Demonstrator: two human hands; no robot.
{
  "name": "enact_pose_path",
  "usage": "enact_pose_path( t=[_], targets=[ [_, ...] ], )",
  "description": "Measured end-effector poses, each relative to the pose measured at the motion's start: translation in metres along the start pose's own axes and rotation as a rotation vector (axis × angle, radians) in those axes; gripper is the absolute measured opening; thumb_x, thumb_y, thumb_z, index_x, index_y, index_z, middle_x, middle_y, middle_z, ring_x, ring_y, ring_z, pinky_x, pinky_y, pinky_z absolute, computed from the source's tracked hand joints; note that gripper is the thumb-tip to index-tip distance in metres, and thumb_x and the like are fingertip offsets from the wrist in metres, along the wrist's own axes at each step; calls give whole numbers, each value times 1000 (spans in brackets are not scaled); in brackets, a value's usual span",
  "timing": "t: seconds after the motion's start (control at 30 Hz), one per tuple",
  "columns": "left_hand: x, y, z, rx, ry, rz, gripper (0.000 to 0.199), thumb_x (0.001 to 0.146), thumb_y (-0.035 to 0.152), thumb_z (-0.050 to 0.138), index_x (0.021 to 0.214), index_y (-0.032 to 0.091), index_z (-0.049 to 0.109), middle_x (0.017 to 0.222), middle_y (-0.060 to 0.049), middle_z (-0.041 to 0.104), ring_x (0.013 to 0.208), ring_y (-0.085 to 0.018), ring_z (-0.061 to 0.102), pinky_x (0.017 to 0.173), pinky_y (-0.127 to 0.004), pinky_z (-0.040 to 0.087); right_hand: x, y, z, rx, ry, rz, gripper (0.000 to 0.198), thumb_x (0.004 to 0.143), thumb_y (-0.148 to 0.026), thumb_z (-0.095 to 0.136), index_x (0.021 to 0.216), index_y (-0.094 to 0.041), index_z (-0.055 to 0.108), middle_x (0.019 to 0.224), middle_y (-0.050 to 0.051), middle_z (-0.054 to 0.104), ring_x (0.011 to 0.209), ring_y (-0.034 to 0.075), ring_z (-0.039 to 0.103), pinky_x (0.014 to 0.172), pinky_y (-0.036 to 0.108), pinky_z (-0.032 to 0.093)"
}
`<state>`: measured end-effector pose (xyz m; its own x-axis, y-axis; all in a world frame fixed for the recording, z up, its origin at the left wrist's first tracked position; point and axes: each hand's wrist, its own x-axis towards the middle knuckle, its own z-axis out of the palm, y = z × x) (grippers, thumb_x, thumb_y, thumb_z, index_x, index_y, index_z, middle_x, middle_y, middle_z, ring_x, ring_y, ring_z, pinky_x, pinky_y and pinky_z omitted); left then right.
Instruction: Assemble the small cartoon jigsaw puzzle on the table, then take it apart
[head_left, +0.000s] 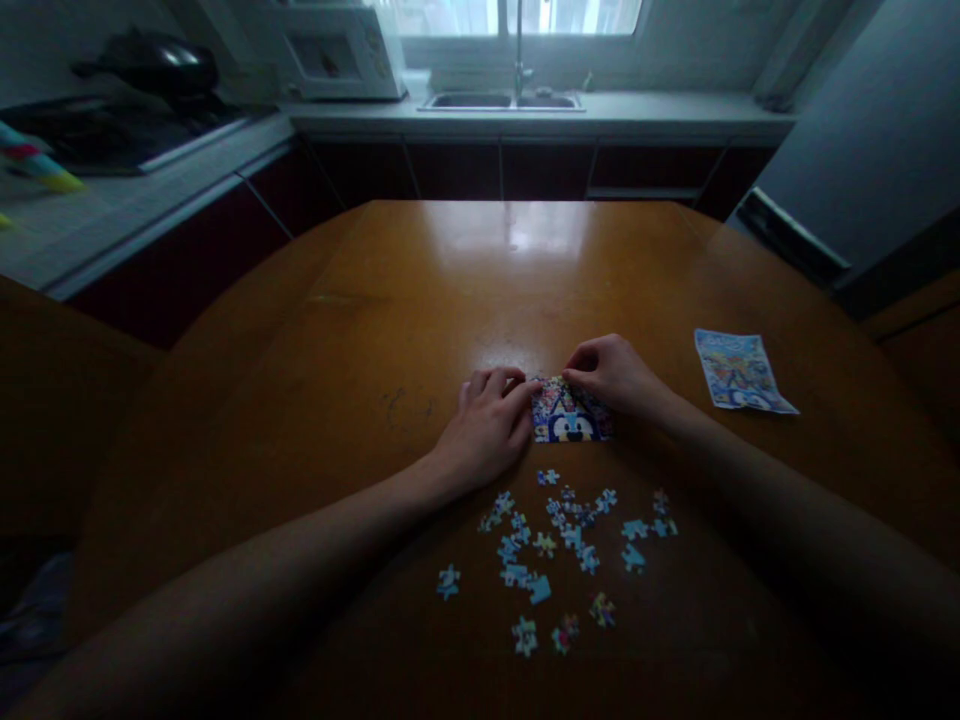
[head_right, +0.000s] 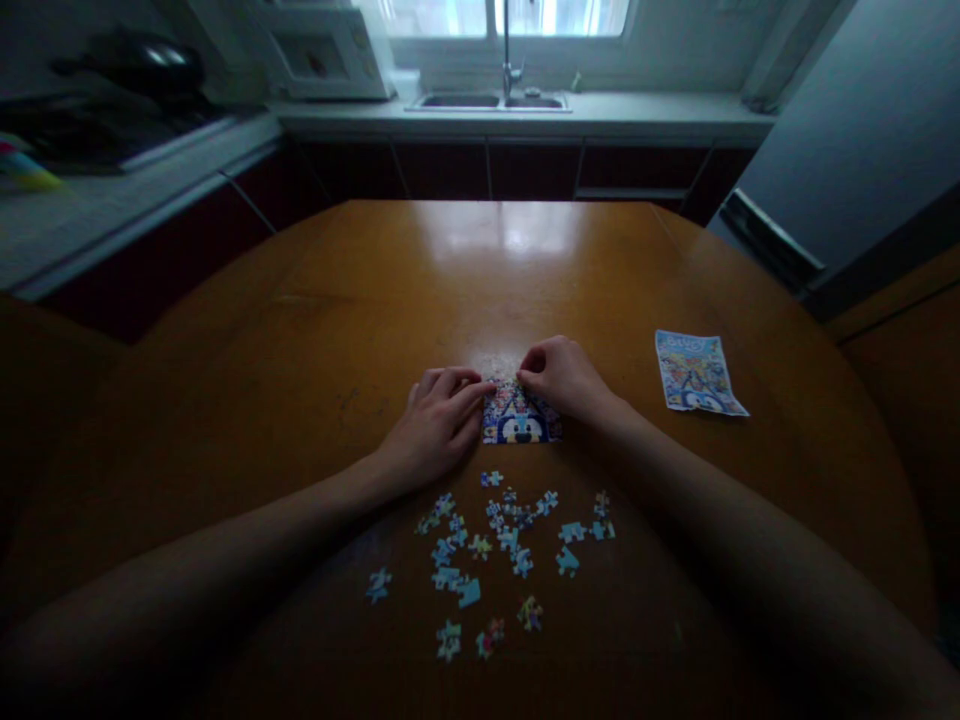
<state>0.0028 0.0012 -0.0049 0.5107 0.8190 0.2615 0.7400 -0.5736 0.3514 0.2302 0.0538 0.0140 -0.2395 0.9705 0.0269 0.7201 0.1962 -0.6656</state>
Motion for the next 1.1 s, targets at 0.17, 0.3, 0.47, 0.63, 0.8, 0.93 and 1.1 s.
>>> enact_pose_path(
  t=[0.17, 0.3, 0.47, 0.63, 0.8, 0.93, 1.1],
  targets=[
    [0, 1, -1, 10, -11, -2, 35, 101, 27, 52, 135, 27, 60, 131, -9, 56, 124, -30, 44, 106, -52, 42, 1, -1, -3, 3, 14, 13, 16, 81, -21, 67, 80, -12, 80, 74, 10, 77, 64, 17, 66, 58, 28, 46],
    [0, 1, -1, 20, -17, -1, 36, 100, 26, 52, 135, 28, 60, 133, -9, 56, 125, -30, 44, 106, -52, 42, 3, 4, -8, 90, 26, 32, 17, 82, -17, 63, 80, -10, 79, 75, 10, 77, 65, 17, 67, 60, 27, 48],
    [0, -1, 0, 20, -15, -3, 36, 100, 27, 52, 135, 28, 60, 132, -9, 56, 124, -31, 44, 105, -52, 42, 4, 8, -9, 89, -29, 18, 16, 81, -14, 65, 85, -10, 79, 77, 10, 77, 65, 16, 66, 60, 27, 48],
    [1, 0, -1, 16, -8, 6, 35, 100, 26, 52, 134, 28, 60, 131, -9, 56, 124, -31, 45, 105, -52, 43, 5, 11, -6, 87, -46, -16, 15, 82, -17, 66, 85, -11, 79, 77, 9, 76, 66, 16, 64, 61, 28, 46],
    [1, 0, -1, 27, -22, -7, 35, 100, 26, 52, 134, 27, 60, 132, -9, 56, 124, -31, 45, 105, -53, 43, 8, 16, -3, 92, -46, -17, 14, 81, -19, 67, 83, -12, 80, 72, 8, 74, 62, 15, 61, 57, 29, 44],
    [0, -1, -1, 22, -32, -15, 35, 101, 26, 52, 135, 27, 60, 133, -9, 55, 125, -31, 44, 107, -52, 42, 9, 19, -2, 93, -45, -16, 14, 81, -18, 68, 82, -14, 80, 72, 8, 73, 63, 17, 62, 58, 31, 44],
    [0, 0, -1, 13, -20, -14, 35, 100, 25, 53, 135, 27, 61, 132, -9, 56, 125, -31, 44, 107, -53, 42, 8, 17, -3, 110, -50, -17, 14, 81, -18, 67, 81, -15, 80, 73, 8, 74, 65, 17, 63, 59, 30, 45]
  ],
)
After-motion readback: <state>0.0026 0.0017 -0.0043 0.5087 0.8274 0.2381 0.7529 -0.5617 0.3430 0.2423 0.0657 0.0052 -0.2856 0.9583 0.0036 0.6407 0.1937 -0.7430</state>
